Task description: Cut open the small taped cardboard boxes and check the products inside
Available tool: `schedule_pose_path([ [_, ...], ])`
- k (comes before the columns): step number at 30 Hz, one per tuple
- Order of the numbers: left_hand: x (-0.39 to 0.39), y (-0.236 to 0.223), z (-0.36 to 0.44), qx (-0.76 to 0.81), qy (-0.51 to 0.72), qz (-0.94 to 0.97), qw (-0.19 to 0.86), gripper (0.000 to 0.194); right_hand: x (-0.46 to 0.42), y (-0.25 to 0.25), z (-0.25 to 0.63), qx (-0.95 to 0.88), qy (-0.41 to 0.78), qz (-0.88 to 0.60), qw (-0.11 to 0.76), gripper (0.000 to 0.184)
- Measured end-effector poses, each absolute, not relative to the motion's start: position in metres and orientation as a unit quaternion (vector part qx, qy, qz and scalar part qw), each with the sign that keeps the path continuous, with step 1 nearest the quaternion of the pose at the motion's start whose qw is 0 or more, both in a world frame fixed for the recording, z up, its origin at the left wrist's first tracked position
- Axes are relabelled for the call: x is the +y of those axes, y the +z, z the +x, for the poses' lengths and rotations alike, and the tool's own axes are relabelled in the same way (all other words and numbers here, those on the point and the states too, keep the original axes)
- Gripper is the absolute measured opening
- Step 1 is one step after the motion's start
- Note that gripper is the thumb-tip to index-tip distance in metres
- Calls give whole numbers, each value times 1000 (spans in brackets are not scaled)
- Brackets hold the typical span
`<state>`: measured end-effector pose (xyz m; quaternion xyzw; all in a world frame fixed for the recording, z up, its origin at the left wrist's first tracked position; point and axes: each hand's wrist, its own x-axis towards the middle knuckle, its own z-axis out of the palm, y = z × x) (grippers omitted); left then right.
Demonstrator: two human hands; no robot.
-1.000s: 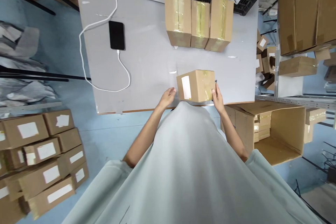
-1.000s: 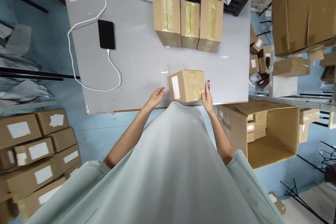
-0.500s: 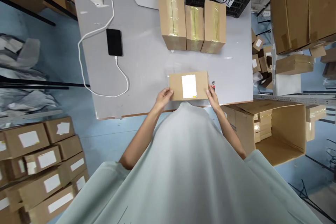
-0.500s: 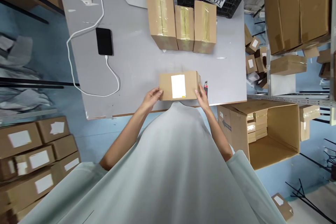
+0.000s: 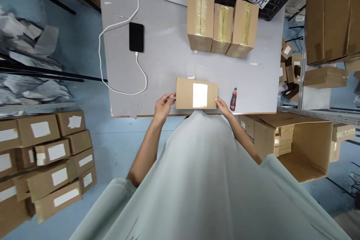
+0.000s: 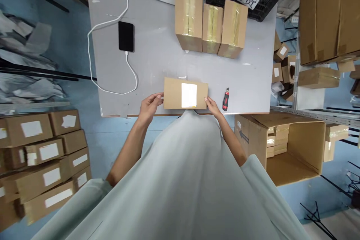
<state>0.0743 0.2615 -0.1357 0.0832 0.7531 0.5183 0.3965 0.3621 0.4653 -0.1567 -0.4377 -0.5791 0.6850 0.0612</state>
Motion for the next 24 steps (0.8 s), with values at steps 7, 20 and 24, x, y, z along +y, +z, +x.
schedule_pose_path([
  [7, 293, -140, 79, 719, 488, 17, 494, 66, 483, -151, 386, -543, 658, -520, 31, 102],
  [20, 329, -92, 132, 663, 526, 130, 517, 90, 446, -57, 345, -682, 545, -469, 135, 122],
  [24, 326, -80, 130, 690, 528, 150, 472, 83, 449, -57, 334, -685, 558, -445, 146, 126],
])
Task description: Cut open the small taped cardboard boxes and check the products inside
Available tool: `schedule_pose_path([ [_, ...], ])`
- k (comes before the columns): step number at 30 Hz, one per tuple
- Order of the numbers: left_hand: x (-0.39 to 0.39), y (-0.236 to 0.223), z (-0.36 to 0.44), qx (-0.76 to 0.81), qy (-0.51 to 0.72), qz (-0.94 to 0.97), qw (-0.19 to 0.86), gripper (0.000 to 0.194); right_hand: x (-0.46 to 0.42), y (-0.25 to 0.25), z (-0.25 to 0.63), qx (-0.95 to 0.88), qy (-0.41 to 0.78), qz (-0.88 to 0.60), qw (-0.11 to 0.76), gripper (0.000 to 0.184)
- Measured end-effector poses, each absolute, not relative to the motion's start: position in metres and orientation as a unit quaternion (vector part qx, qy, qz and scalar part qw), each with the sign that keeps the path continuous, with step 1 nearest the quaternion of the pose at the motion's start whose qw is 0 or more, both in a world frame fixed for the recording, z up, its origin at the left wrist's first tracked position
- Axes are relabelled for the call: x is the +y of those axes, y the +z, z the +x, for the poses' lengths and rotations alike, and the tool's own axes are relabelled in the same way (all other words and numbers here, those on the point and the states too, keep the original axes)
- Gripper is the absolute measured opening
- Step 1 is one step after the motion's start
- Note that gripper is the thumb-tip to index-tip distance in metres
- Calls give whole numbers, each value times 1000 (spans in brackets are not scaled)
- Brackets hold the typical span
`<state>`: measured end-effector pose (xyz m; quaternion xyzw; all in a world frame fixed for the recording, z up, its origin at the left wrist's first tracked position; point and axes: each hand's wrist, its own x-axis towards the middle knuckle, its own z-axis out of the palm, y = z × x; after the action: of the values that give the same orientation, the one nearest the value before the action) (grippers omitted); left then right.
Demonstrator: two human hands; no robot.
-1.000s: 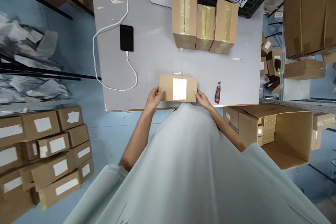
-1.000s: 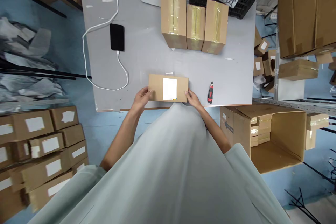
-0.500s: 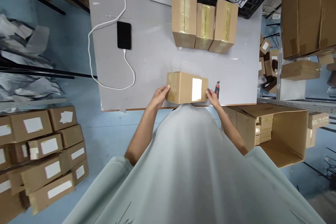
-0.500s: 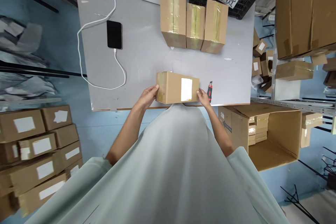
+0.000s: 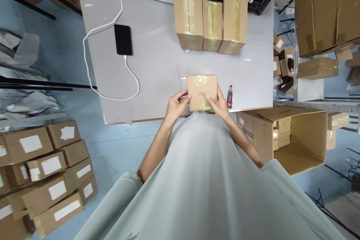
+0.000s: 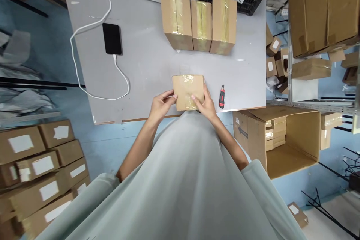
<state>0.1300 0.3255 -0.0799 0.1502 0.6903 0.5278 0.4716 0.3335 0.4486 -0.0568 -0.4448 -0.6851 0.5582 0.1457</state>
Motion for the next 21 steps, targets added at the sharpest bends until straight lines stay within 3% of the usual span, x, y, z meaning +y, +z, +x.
schedule_pose_path([
  [6, 331, -88, 117, 701, 544, 141, 440, 75, 467, -82, 314, -687, 571, -436, 109, 122],
  [11, 348, -89, 120, 695, 560, 139, 429, 69, 466, -75, 290, -726, 516, -437, 121, 116],
  [17, 344, -105, 111, 627, 581, 89, 511, 64, 457, -71, 280, -749, 460, -456, 139, 137],
  [21, 350, -139, 101, 663, 509, 5, 549, 46, 479, -84, 300, -741, 447, -481, 139, 142],
])
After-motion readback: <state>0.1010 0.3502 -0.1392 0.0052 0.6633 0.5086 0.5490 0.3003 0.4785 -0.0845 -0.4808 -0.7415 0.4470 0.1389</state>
